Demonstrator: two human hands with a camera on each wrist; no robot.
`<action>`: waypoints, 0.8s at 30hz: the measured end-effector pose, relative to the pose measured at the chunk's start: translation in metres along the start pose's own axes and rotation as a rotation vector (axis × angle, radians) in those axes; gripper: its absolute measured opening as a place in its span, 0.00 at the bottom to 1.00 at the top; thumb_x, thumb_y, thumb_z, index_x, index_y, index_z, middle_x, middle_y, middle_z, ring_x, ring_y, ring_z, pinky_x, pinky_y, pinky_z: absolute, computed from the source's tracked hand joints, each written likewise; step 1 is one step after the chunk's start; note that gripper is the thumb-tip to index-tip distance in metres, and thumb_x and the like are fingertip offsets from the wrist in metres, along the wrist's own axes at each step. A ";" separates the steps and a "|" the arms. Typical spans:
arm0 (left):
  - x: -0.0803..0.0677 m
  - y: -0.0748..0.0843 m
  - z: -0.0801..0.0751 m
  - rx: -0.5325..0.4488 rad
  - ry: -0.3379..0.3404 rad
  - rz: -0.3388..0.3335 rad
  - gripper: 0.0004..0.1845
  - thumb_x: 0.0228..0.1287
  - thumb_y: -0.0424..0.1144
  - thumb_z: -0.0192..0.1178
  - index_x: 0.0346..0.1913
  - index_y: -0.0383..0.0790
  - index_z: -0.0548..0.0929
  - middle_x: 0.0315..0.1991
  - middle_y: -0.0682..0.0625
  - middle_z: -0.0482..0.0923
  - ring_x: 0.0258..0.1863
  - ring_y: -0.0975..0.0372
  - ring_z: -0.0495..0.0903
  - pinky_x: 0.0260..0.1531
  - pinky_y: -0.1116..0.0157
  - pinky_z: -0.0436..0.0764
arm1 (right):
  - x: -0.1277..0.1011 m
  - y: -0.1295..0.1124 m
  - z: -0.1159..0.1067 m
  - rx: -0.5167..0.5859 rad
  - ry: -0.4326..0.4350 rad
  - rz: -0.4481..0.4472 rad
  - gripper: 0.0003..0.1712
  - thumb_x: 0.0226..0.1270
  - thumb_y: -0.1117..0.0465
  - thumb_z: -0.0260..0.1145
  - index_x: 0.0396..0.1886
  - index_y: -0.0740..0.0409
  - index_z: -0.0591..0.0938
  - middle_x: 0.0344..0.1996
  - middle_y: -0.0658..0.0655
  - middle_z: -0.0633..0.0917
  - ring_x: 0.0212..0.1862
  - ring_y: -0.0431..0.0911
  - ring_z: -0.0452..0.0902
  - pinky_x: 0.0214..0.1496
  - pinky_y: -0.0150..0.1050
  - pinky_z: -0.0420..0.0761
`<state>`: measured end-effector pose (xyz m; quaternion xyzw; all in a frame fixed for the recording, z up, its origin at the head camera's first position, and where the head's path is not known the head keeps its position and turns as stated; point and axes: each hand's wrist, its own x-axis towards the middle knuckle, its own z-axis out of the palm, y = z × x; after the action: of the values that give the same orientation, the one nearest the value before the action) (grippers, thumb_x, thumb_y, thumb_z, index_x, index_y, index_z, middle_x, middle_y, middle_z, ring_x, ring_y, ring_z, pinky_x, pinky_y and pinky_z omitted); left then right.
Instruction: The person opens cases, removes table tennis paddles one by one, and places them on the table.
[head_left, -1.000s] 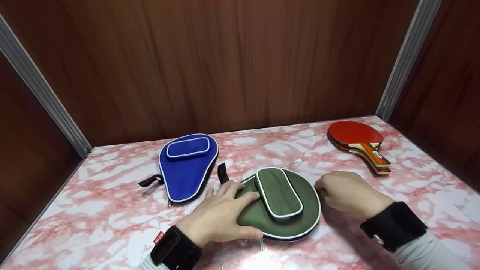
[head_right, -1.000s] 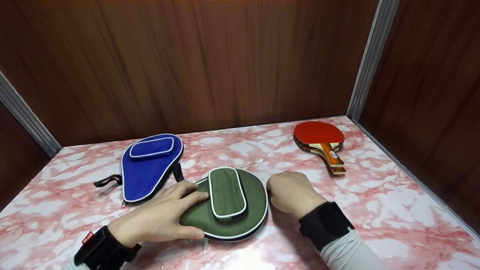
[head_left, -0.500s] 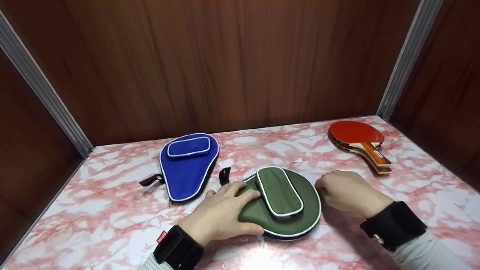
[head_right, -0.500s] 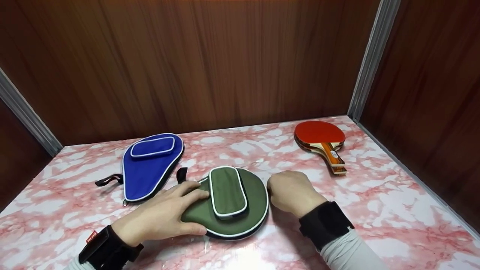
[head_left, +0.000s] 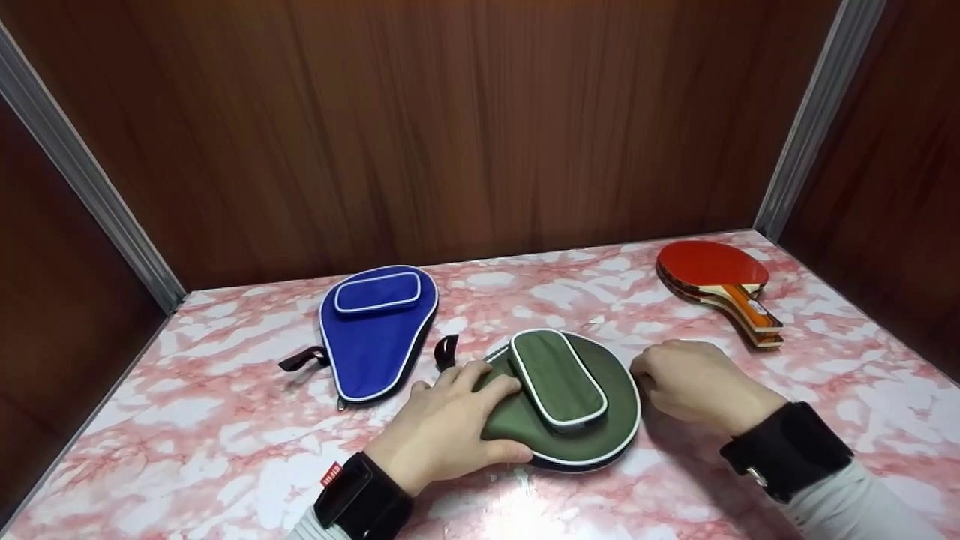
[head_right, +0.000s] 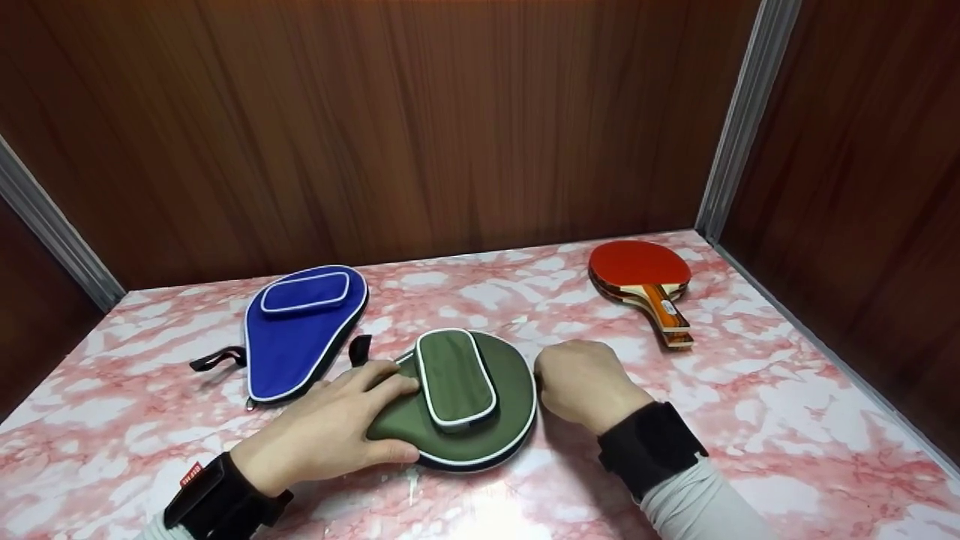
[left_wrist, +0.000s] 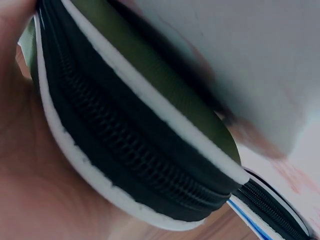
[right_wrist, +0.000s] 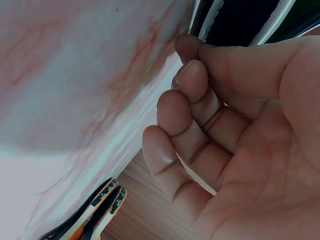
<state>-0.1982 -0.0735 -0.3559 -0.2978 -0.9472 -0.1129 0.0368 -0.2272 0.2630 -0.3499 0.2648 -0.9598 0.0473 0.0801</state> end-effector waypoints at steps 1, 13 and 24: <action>0.000 0.001 0.000 0.001 0.000 -0.006 0.43 0.64 0.75 0.69 0.78 0.61 0.78 0.76 0.43 0.74 0.72 0.45 0.75 0.55 0.35 0.77 | 0.000 0.000 0.000 0.001 0.000 0.000 0.17 0.63 0.71 0.68 0.24 0.42 0.83 0.20 0.43 0.78 0.29 0.46 0.80 0.34 0.52 0.79; 0.003 0.007 0.008 0.050 0.081 -0.077 0.42 0.62 0.77 0.68 0.75 0.61 0.80 0.72 0.44 0.76 0.65 0.43 0.78 0.53 0.33 0.76 | 0.001 -0.001 -0.001 0.006 -0.020 0.000 0.16 0.62 0.71 0.68 0.24 0.44 0.83 0.21 0.44 0.78 0.28 0.47 0.80 0.34 0.52 0.79; 0.006 0.013 0.011 0.036 0.087 -0.162 0.43 0.64 0.78 0.66 0.76 0.60 0.78 0.70 0.41 0.76 0.64 0.41 0.78 0.54 0.32 0.76 | 0.001 -0.003 -0.003 0.019 -0.055 0.011 0.14 0.61 0.70 0.70 0.26 0.44 0.85 0.22 0.44 0.79 0.29 0.45 0.79 0.34 0.52 0.79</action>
<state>-0.1959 -0.0575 -0.3630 -0.2143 -0.9676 -0.1112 0.0741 -0.2261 0.2606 -0.3463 0.2615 -0.9626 0.0497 0.0507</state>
